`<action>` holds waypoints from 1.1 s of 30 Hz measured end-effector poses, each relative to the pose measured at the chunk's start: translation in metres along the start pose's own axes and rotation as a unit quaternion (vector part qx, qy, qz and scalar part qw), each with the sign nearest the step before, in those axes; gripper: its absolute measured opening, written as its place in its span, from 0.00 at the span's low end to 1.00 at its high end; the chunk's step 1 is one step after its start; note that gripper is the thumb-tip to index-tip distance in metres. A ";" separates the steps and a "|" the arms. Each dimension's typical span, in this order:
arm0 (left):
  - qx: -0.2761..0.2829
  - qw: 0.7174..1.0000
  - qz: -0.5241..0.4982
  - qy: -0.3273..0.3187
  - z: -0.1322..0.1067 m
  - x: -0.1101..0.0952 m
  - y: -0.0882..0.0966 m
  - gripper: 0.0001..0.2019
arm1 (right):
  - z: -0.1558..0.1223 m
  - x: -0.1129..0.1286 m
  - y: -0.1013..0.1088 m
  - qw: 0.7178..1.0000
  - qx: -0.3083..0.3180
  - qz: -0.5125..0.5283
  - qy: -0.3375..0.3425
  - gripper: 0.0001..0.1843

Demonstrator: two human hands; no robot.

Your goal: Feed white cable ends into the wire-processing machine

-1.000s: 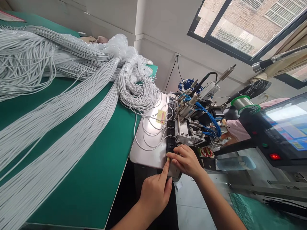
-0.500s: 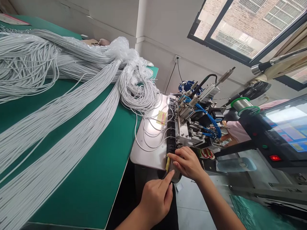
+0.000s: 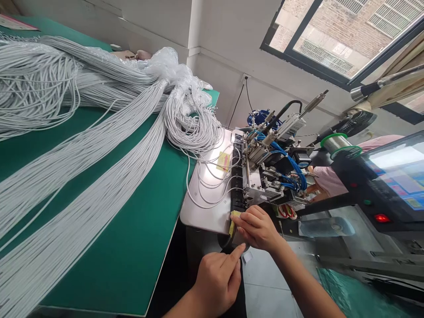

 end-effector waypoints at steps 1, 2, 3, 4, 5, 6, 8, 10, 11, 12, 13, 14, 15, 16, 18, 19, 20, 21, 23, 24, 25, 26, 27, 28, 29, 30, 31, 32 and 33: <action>-0.002 1.000 -0.005 -0.002 0.000 -0.001 0.001 0.23 | 0.000 0.000 0.000 1.000 0.000 0.002 0.003 0.15; -0.004 1.000 -0.010 -0.004 -0.001 -0.001 0.001 0.23 | 0.000 0.001 -0.001 1.000 0.000 0.003 0.005 0.15; -0.005 1.000 -0.013 -0.006 -0.001 -0.001 0.002 0.22 | 0.000 0.001 -0.002 1.000 -0.001 0.002 0.006 0.15; -0.006 1.000 -0.014 -0.006 -0.002 -0.001 0.002 0.22 | 0.000 0.002 -0.002 1.000 0.000 0.000 0.006 0.15; -0.005 1.000 -0.015 -0.006 -0.002 -0.001 0.002 0.22 | 0.000 0.002 -0.003 1.000 0.000 -0.003 0.005 0.14; -0.003 1.000 -0.015 -0.005 -0.002 -0.001 0.002 0.22 | 0.000 0.003 -0.004 1.000 0.002 -0.008 0.002 0.14; 0.000 1.000 -0.015 -0.003 -0.003 0.000 0.001 0.22 | -0.001 0.004 -0.006 1.000 0.011 -0.020 -0.006 0.13; 0.000 1.000 -0.015 -0.004 -0.003 -0.001 0.001 0.22 | -0.002 0.006 -0.007 0.999 0.020 -0.029 -0.011 0.14; -0.001 1.000 -0.016 -0.005 -0.003 -0.001 0.001 0.22 | -0.003 0.006 -0.007 0.999 0.020 -0.029 -0.012 0.14; 0.000 1.000 -0.017 -0.004 -0.003 -0.001 0.001 0.22 | -0.004 0.006 -0.006 0.999 0.016 -0.027 -0.014 0.16; 0.001 1.000 -0.018 -0.004 -0.003 -0.001 0.000 0.22 | -0.006 0.006 -0.006 1.000 0.009 -0.023 -0.018 0.17; 0.003 1.000 -0.018 -0.003 -0.004 0.000 0.000 0.22 | -0.008 0.006 -0.005 1.000 0.000 -0.018 -0.021 0.18; 0.004 1.000 -0.019 -0.001 -0.004 0.000 0.000 0.22 | -0.010 0.005 -0.003 1.000 -0.009 -0.013 -0.025 0.18; 0.005 1.000 -0.019 0.000 -0.005 0.000 0.000 0.22 | -0.012 0.005 -0.002 0.999 -0.015 -0.010 -0.029 0.18; 0.001 1.000 -0.019 -0.001 -0.006 0.000 0.000 0.22 | -0.014 0.005 0.000 0.999 -0.014 -0.011 -0.031 0.17; -0.002 1.000 -0.018 -0.002 -0.006 0.000 0.000 0.21 | -0.013 0.005 0.001 0.999 -0.009 -0.015 -0.032 0.17; -0.004 1.000 -0.018 -0.004 -0.005 0.000 0.000 0.21 | -0.012 0.006 0.001 0.999 -0.002 -0.020 -0.035 0.16; -0.006 1.000 -0.019 -0.006 -0.005 0.000 0.000 0.21 | -0.011 0.006 0.002 0.999 0.003 -0.024 -0.037 0.15; -0.009 1.000 -0.020 -0.008 -0.005 -0.001 0.000 0.20 | -0.008 0.007 0.003 0.999 0.006 -0.032 -0.038 0.14; -0.010 1.000 -0.022 -0.009 -0.005 -0.001 0.000 0.20 | -0.006 0.007 0.003 0.999 0.006 -0.035 -0.035 0.13; -0.011 1.000 -0.023 -0.009 -0.005 -0.001 0.000 0.20 | -0.005 0.008 0.003 0.999 0.006 -0.038 -0.029 0.13; -0.011 1.000 -0.023 -0.008 -0.005 -0.001 0.000 0.20 | -0.004 0.009 0.002 0.999 0.006 -0.042 -0.022 0.13; -0.010 1.000 -0.021 -0.007 -0.005 -0.001 0.000 0.20 | -0.003 0.010 0.001 0.999 0.007 -0.046 -0.016 0.13; -0.009 1.000 -0.018 -0.005 -0.006 0.000 0.000 0.20 | -0.002 0.011 0.000 0.999 0.011 -0.049 -0.011 0.13; -0.008 1.000 -0.013 -0.003 -0.006 0.000 0.001 0.20 | -0.002 0.012 -0.001 0.999 0.015 -0.050 -0.006 0.12; -0.008 1.000 -0.009 0.000 -0.006 0.001 0.001 0.20 | -0.002 0.013 -0.003 0.999 0.018 -0.049 -0.002 0.12; -0.010 1.000 -0.005 0.003 -0.007 0.001 0.002 0.20 | -0.002 0.014 -0.005 0.999 0.019 -0.045 0.001 0.11; -0.012 1.000 -0.002 0.007 -0.007 0.002 0.003 0.20 | -0.002 0.015 -0.007 0.999 0.017 -0.040 0.003 0.11; -0.014 1.000 0.000 0.010 -0.008 0.003 0.004 0.20 | -0.003 0.015 -0.008 0.999 0.012 -0.034 0.003 0.11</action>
Point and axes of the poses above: each hand's wrist, its own z-axis towards the middle knuckle, its own y-axis out of the back of the hand, x = y × z, the point moved 2 cm from there along z, towards the middle knuckle, and after that the axes turned 9 degrees about z, right-handed, at the moved point
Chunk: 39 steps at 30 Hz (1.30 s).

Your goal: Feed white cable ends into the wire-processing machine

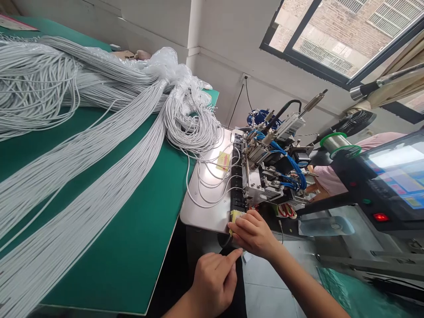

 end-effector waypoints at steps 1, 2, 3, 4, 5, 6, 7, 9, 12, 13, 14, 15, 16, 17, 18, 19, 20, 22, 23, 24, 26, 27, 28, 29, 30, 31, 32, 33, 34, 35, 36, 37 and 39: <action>-0.003 1.000 0.001 0.004 0.000 0.001 0.001 0.20 | -0.001 0.000 -0.001 1.000 -0.007 0.007 -0.002 0.11; -0.006 1.000 0.002 0.011 -0.001 0.001 0.001 0.19 | -0.002 0.000 -0.001 1.000 -0.015 0.016 -0.004 0.12; -0.009 1.000 0.001 0.020 -0.001 0.002 0.002 0.19 | -0.003 0.000 -0.001 0.999 -0.023 0.025 -0.007 0.13; -0.011 0.999 0.001 0.031 -0.002 0.003 0.002 0.19 | -0.004 -0.001 -0.001 0.999 -0.028 0.033 -0.013 0.14; -0.012 0.999 0.002 0.045 -0.002 0.004 0.002 0.19 | -0.005 -0.002 -0.001 0.999 -0.032 0.039 -0.021 0.15; -0.010 0.998 0.005 0.060 -0.002 0.005 0.002 0.19 | -0.007 -0.002 0.000 0.998 -0.035 0.042 -0.029 0.16; -0.004 0.997 0.009 0.074 -0.003 0.006 0.001 0.20 | -0.008 -0.003 0.001 0.998 -0.036 0.040 -0.037 0.17; 0.013 0.995 0.020 0.092 -0.004 0.007 -0.001 0.22 | -0.009 -0.005 0.004 0.998 -0.029 0.030 -0.044 0.17; 0.033 0.994 0.028 0.099 -0.005 0.007 -0.007 0.24 | -0.005 -0.006 0.007 0.999 0.000 0.005 -0.045 0.14; 0.036 0.994 0.030 0.098 -0.006 0.007 -0.008 0.24 | -0.003 -0.007 0.009 0.999 0.010 -0.003 -0.047 0.14; 0.037 0.994 0.032 0.097 -0.006 0.007 -0.009 0.24 | -0.001 -0.007 0.010 0.999 0.017 -0.010 -0.049 0.13; 0.038 0.994 0.033 0.096 -0.006 0.007 -0.010 0.23 | 0.001 -0.007 0.011 0.998 0.021 -0.017 -0.051 0.13; 0.037 0.994 0.034 0.096 -0.006 0.007 -0.011 0.23 | 0.003 -0.007 0.012 0.998 0.022 -0.023 -0.053 0.12; 0.036 0.994 0.034 0.095 -0.006 0.007 -0.011 0.23 | 0.004 -0.007 0.012 0.998 0.021 -0.027 -0.054 0.12; 0.034 0.994 0.035 0.094 -0.005 0.007 -0.010 0.23 | 0.005 -0.008 0.013 0.998 0.020 -0.029 -0.054 0.11; 0.032 0.994 0.034 0.094 -0.004 0.006 -0.010 0.23 | 0.006 -0.007 0.013 0.998 0.018 -0.028 -0.054 0.11; 0.031 0.994 0.034 0.095 -0.003 0.006 -0.009 0.23 | 0.006 -0.007 0.013 0.998 0.018 -0.024 -0.053 0.11; 0.032 0.994 0.031 0.097 -0.002 0.006 -0.007 0.24 | 0.006 -0.007 0.010 0.999 0.018 -0.012 -0.049 0.10; 0.034 0.994 0.029 0.100 -0.002 0.006 -0.006 0.24 | 0.006 -0.007 0.009 0.999 0.017 -0.005 -0.048 0.10; 0.036 0.994 0.027 0.103 -0.002 0.007 -0.006 0.24 | 0.005 -0.008 0.007 0.999 0.016 0.000 -0.047 0.10; 0.041 0.993 0.021 0.109 -0.002 0.008 -0.005 0.25 | 0.005 -0.009 0.003 0.999 0.013 0.011 -0.049 0.10; 0.042 0.993 0.020 0.111 -0.002 0.009 -0.004 0.25 | 0.004 -0.010 0.002 0.998 0.009 0.017 -0.052 0.10; 0.044 0.993 0.019 0.112 -0.003 0.009 -0.004 0.25 | 0.004 -0.010 0.001 0.998 0.003 0.025 -0.054 0.11; 0.047 0.992 0.019 0.114 -0.002 0.010 -0.004 0.25 | 0.003 -0.011 0.000 0.998 -0.006 0.036 -0.056 0.11; 0.052 0.992 0.019 0.115 -0.002 0.011 -0.004 0.25 | 0.001 -0.011 0.000 0.997 -0.019 0.048 -0.060 0.12; 0.059 0.991 0.018 0.117 -0.001 0.011 -0.004 0.26 | 0.000 -0.012 0.001 0.996 -0.032 0.059 -0.065 0.13; 0.068 0.991 0.015 0.118 0.001 0.011 -0.004 0.27 | -0.002 -0.012 0.002 0.994 -0.044 0.066 -0.072 0.14; 0.080 0.990 0.012 0.119 0.002 0.011 -0.005 0.28 | -0.003 -0.012 0.003 0.993 -0.052 0.068 -0.081 0.15; 0.091 0.988 0.009 0.120 0.004 0.011 -0.005 0.29 | -0.005 -0.012 0.003 0.992 -0.056 0.062 -0.089 0.15; 0.102 0.987 0.006 0.122 0.005 0.011 -0.007 0.30 | -0.006 -0.012 0.004 0.993 -0.058 0.052 -0.094 0.15; 0.111 0.986 0.004 0.124 0.007 0.011 -0.008 0.31 | -0.006 -0.011 0.005 0.993 -0.055 0.041 -0.096 0.15; 0.120 0.985 0.004 0.127 0.008 0.011 -0.010 0.31 | -0.007 -0.011 0.005 0.994 -0.050 0.029 -0.096 0.14; 0.136 0.982 0.008 0.132 0.010 0.011 -0.013 0.32 | -0.006 -0.010 0.006 0.995 -0.042 0.008 -0.091 0.13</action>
Point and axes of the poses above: each hand's wrist, its own z-axis towards the middle knuckle, its own y-axis out of the back of the hand, x = y × z, the point moved 2 cm from there along z, towards the middle knuckle, and after that the axes turned 9 degrees about z, right-handed, at the moved point
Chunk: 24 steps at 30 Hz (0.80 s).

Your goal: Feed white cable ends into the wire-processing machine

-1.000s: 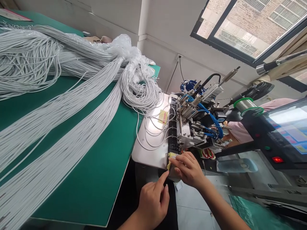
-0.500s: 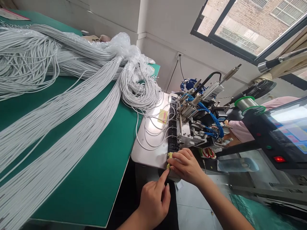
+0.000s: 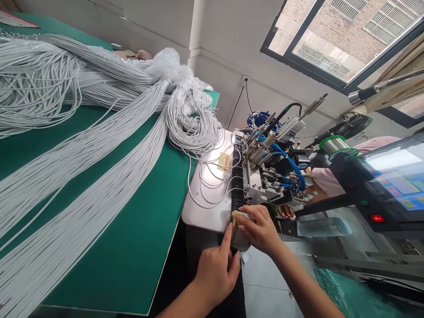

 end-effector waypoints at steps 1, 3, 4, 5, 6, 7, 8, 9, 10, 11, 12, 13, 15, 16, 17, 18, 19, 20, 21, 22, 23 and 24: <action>0.007 1.000 0.004 0.001 0.001 0.000 -0.001 0.32 | 0.001 0.001 0.000 1.000 0.002 -0.008 0.003 0.13; 0.016 1.000 0.010 0.000 0.002 0.000 -0.003 0.33 | 0.003 0.003 0.001 1.000 -0.002 -0.017 0.009 0.12; 0.018 1.000 0.011 -0.002 0.002 0.000 -0.003 0.33 | 0.003 0.003 0.001 1.000 -0.007 -0.018 0.012 0.12; 0.019 1.000 0.012 -0.003 0.002 0.000 -0.003 0.33 | 0.004 0.003 0.001 1.000 -0.011 -0.016 0.014 0.12; 0.018 1.000 0.013 -0.004 0.002 0.000 -0.003 0.33 | 0.004 0.003 0.001 1.000 -0.014 -0.012 0.015 0.11; 0.017 1.000 0.016 -0.005 0.002 0.000 -0.002 0.33 | 0.003 0.003 0.000 1.000 -0.018 -0.008 0.015 0.11; 0.015 1.000 0.019 -0.007 0.002 0.000 -0.002 0.33 | 0.002 0.002 -0.001 1.000 -0.020 -0.004 0.014 0.11; 0.013 1.000 0.022 -0.010 0.001 -0.001 -0.002 0.32 | 0.001 0.002 -0.003 1.000 -0.024 0.000 0.013 0.11; 0.012 0.999 0.028 -0.012 0.001 -0.001 -0.002 0.33 | 0.000 0.001 -0.005 1.000 -0.028 0.004 0.012 0.11; 0.011 0.999 0.036 -0.014 0.000 -0.002 -0.002 0.33 | -0.002 0.000 -0.007 0.999 -0.034 0.007 0.009 0.11; 0.009 0.999 0.046 -0.015 0.000 -0.002 -0.003 0.33 | -0.003 -0.001 -0.009 0.999 -0.041 0.011 0.007 0.12; 0.008 0.998 0.058 -0.016 0.000 -0.003 -0.003 0.32 | -0.004 -0.001 -0.010 0.999 -0.049 0.015 0.005 0.13; 0.007 0.997 0.080 -0.021 -0.001 -0.003 -0.002 0.32 | -0.006 -0.002 -0.012 0.998 -0.062 0.018 0.002 0.14; 0.007 0.996 0.085 -0.024 -0.001 -0.002 -0.002 0.31 | -0.007 -0.001 -0.012 0.998 -0.065 0.016 0.002 0.15; 0.010 0.996 0.085 -0.027 -0.001 -0.001 -0.001 0.31 | -0.007 -0.001 -0.012 0.998 -0.067 0.010 0.002 0.15; 0.012 0.996 0.081 -0.030 -0.001 0.000 -0.001 0.31 | -0.008 0.000 -0.011 0.998 -0.066 0.004 0.002 0.15; 0.013 0.997 0.074 -0.032 -0.002 0.002 0.000 0.31 | -0.009 0.000 -0.010 0.998 -0.063 -0.003 0.002 0.16; 0.012 0.997 0.066 -0.034 -0.003 0.004 0.001 0.32 | -0.010 0.001 -0.009 0.998 -0.060 -0.007 0.001 0.16; 0.008 0.998 0.056 -0.034 -0.004 0.005 0.002 0.32 | -0.012 0.002 -0.009 0.998 -0.057 -0.009 -0.001 0.16; 0.000 0.998 0.046 -0.034 -0.005 0.006 0.003 0.32 | -0.014 0.003 -0.008 0.999 -0.053 -0.009 -0.003 0.17; -0.010 0.999 0.037 -0.034 -0.005 0.007 0.004 0.31 | -0.016 0.005 -0.008 0.999 -0.049 -0.008 -0.002 0.17; -0.019 0.999 0.029 -0.034 -0.006 0.008 0.004 0.32 | -0.018 0.006 -0.008 0.999 -0.044 -0.007 0.000 0.17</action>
Point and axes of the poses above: each hand's wrist, its own z-axis towards the middle knuckle, its own y-axis out of the back of the hand, x = y × z, the point moved 2 cm from there along z, towards the middle knuckle, and after that the axes turned 9 degrees about z, right-handed, at the moved point
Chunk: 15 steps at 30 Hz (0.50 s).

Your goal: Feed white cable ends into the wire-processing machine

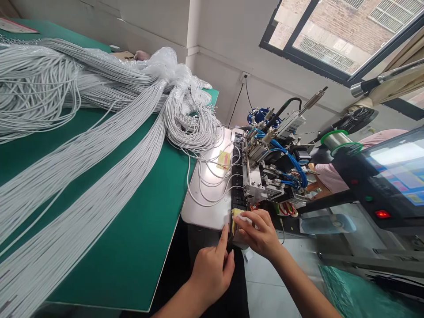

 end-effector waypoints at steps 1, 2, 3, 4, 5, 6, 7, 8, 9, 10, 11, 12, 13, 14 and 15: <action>-0.007 1.000 -0.006 -0.001 0.000 0.000 0.000 0.31 | -0.002 0.002 0.000 1.000 0.004 0.000 0.003 0.17; -0.010 1.000 -0.009 -0.002 0.000 0.000 0.000 0.31 | -0.003 0.003 0.000 1.000 0.008 0.000 0.007 0.18; -0.009 1.000 -0.010 -0.004 0.000 -0.001 -0.001 0.31 | -0.003 0.004 0.000 1.000 0.012 0.000 0.009 0.18; -0.004 1.000 -0.008 -0.006 0.000 -0.002 -0.002 0.31 | -0.004 0.005 0.000 1.000 0.013 0.001 0.011 0.18; 0.003 1.000 -0.007 -0.006 0.000 -0.003 -0.003 0.31 | -0.004 0.006 0.000 1.000 0.014 0.002 0.010 0.18; 0.011 1.000 -0.007 -0.006 0.000 -0.004 -0.004 0.31 | -0.003 0.006 0.000 1.000 0.014 0.003 0.009 0.17; 0.017 1.000 -0.009 -0.005 0.000 -0.005 -0.006 0.31 | -0.003 0.007 0.000 1.000 0.014 0.004 0.008 0.17; 0.021 1.000 -0.012 -0.004 0.000 -0.005 -0.007 0.32 | -0.002 0.007 0.000 1.000 0.014 0.004 0.007 0.17; 0.025 1.000 -0.015 -0.003 0.000 -0.005 -0.009 0.32 | -0.002 0.007 0.000 1.000 0.014 0.005 0.007 0.17; 0.027 1.000 -0.014 -0.001 -0.001 -0.005 -0.010 0.33 | -0.001 0.007 0.000 1.000 0.013 0.005 0.007 0.17; 0.028 1.000 -0.009 0.000 -0.001 -0.005 -0.012 0.33 | -0.001 0.008 0.001 1.000 0.011 0.006 0.007 0.17; 0.028 1.000 0.000 -0.001 -0.002 -0.005 -0.013 0.33 | -0.002 0.008 0.001 1.000 0.008 0.006 0.006 0.17; 0.027 1.000 0.015 -0.004 -0.002 -0.005 -0.015 0.33 | -0.002 0.008 0.000 1.000 0.007 0.005 0.004 0.17; 0.025 0.999 0.034 -0.009 -0.003 -0.006 -0.015 0.33 | -0.003 0.009 0.000 1.000 0.005 0.005 0.001 0.17; 0.023 0.998 0.057 -0.014 -0.003 -0.007 -0.016 0.33 | -0.004 0.009 0.000 1.000 0.003 0.004 -0.002 0.17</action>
Point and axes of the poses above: each hand's wrist, its own z-axis towards the middle knuckle, its own y-axis out of the back of the hand, x = y × z, the point moved 2 cm from there along z, towards the middle knuckle, and after that the axes turned 9 degrees about z, right-handed, at the moved point
